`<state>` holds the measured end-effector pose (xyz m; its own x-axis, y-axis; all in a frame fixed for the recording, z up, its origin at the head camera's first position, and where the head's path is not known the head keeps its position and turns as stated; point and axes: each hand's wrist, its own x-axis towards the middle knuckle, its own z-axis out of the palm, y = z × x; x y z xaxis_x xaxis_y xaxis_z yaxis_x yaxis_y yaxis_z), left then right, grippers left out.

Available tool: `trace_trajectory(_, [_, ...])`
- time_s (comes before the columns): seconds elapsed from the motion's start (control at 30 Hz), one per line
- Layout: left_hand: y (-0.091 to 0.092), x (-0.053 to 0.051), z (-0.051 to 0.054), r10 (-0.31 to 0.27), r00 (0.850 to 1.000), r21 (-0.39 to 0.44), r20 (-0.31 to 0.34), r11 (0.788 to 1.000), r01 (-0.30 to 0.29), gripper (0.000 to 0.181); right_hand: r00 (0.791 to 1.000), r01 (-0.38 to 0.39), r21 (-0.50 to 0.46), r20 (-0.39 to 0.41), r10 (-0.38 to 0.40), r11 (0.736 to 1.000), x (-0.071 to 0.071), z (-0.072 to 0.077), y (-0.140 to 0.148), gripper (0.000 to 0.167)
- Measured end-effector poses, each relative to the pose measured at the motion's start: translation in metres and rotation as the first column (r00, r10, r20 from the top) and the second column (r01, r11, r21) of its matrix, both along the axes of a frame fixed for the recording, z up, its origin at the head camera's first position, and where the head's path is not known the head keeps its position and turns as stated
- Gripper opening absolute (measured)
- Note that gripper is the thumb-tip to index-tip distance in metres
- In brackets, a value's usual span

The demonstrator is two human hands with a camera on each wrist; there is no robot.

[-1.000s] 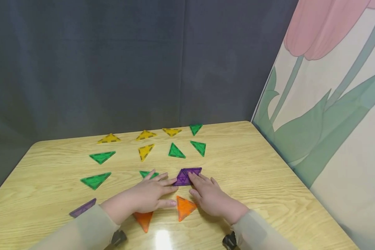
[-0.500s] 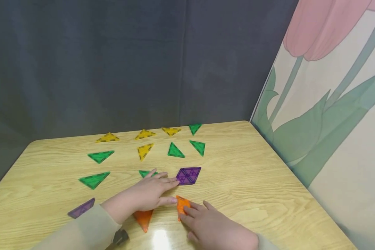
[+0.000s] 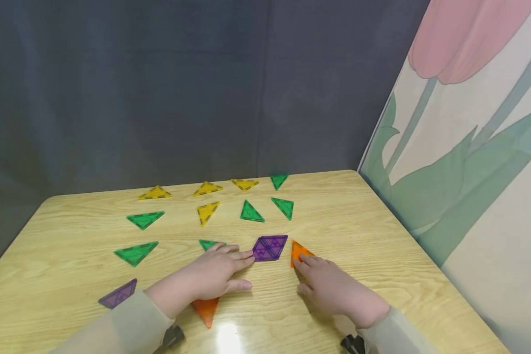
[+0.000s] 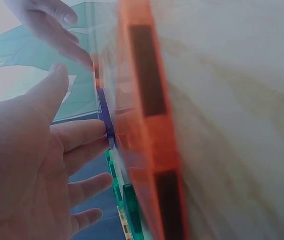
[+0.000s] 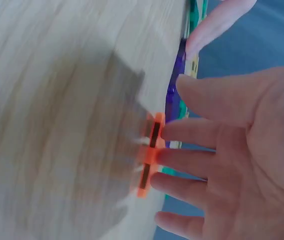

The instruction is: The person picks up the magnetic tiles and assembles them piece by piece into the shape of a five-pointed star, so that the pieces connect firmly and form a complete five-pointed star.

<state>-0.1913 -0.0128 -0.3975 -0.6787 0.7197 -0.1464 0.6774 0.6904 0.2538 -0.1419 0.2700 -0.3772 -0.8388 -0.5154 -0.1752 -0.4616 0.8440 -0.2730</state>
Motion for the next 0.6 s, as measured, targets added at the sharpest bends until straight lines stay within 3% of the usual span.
trace_trajectory(0.4, [-0.003,0.0,-0.002,0.002,1.0,0.022,-0.015,1.0,-0.001,0.069,0.998,0.002,-0.156,0.058,0.007,0.988,-0.002,-0.002,-0.018,0.053])
trace_trajectory(0.5, [-0.012,0.007,0.003,-0.004,0.999,0.036,-0.053,0.999,0.006,0.068,1.0,0.014,-0.129,0.012,-0.013,0.992,-0.002,-0.001,-0.014,0.052])
trace_trajectory(0.6, [-0.028,0.023,0.015,-0.004,0.995,0.047,-0.102,0.999,0.009,0.062,0.999,0.038,-0.098,-0.026,-0.04,0.994,-0.001,-0.001,-0.009,0.051])
